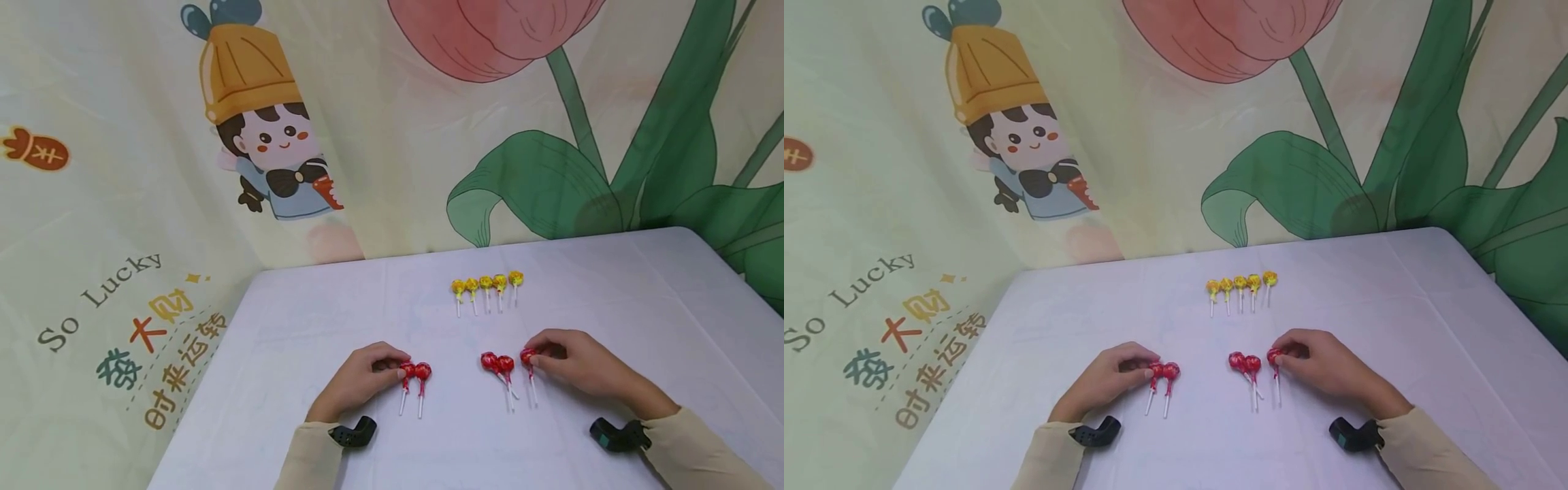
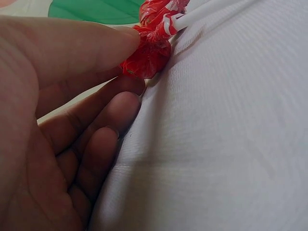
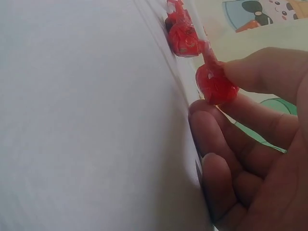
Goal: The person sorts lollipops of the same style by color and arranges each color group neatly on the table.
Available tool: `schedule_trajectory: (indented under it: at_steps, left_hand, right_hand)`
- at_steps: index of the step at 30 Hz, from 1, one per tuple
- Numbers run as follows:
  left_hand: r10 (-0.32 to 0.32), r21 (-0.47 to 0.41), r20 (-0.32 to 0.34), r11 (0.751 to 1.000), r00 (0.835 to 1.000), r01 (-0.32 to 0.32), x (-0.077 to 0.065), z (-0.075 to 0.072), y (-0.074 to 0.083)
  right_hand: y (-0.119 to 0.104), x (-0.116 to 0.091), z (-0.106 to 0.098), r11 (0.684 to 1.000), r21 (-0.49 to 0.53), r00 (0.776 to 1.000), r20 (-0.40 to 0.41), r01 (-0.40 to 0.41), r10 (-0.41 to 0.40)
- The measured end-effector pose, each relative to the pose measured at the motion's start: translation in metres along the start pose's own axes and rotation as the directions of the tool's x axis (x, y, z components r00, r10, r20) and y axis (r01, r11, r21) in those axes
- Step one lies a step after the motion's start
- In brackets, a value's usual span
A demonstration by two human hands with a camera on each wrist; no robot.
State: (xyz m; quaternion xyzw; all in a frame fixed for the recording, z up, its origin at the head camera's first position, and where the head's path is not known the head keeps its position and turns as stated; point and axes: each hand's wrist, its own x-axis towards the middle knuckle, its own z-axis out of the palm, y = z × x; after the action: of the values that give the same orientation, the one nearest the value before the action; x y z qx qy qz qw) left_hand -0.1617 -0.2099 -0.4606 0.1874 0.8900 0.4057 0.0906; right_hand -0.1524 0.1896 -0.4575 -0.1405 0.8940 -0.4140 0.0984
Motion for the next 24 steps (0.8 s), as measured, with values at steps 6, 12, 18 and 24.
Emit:
schedule_trajectory:
  at_steps: [6,12,18,24]
  left_hand:
    - [0.011,0.000,-0.009,1.000,1.000,-0.011,-0.001,0.000,-0.001]
    - [-0.003,-0.011,0.001,1.000,1.000,0.003,-0.001,0.001,-0.001]
    - [0.008,0.000,0.009,1.000,1.000,-0.008,0.000,0.003,-0.001]
    - [0.032,0.013,0.012,0.999,0.999,-0.033,0.001,0.002,-0.002]
  right_hand:
    - [0.001,0.003,-0.001,1.000,0.008,1.000,-0.018,0.004,-0.004]
    - [0.003,0.005,-0.006,0.999,0.027,0.999,-0.037,0.018,-0.017]
    - [0.005,0.008,-0.010,0.998,0.066,0.999,-0.046,0.017,-0.014]
    - [0.006,0.014,-0.012,0.996,0.087,0.998,-0.063,0.003,0.003]
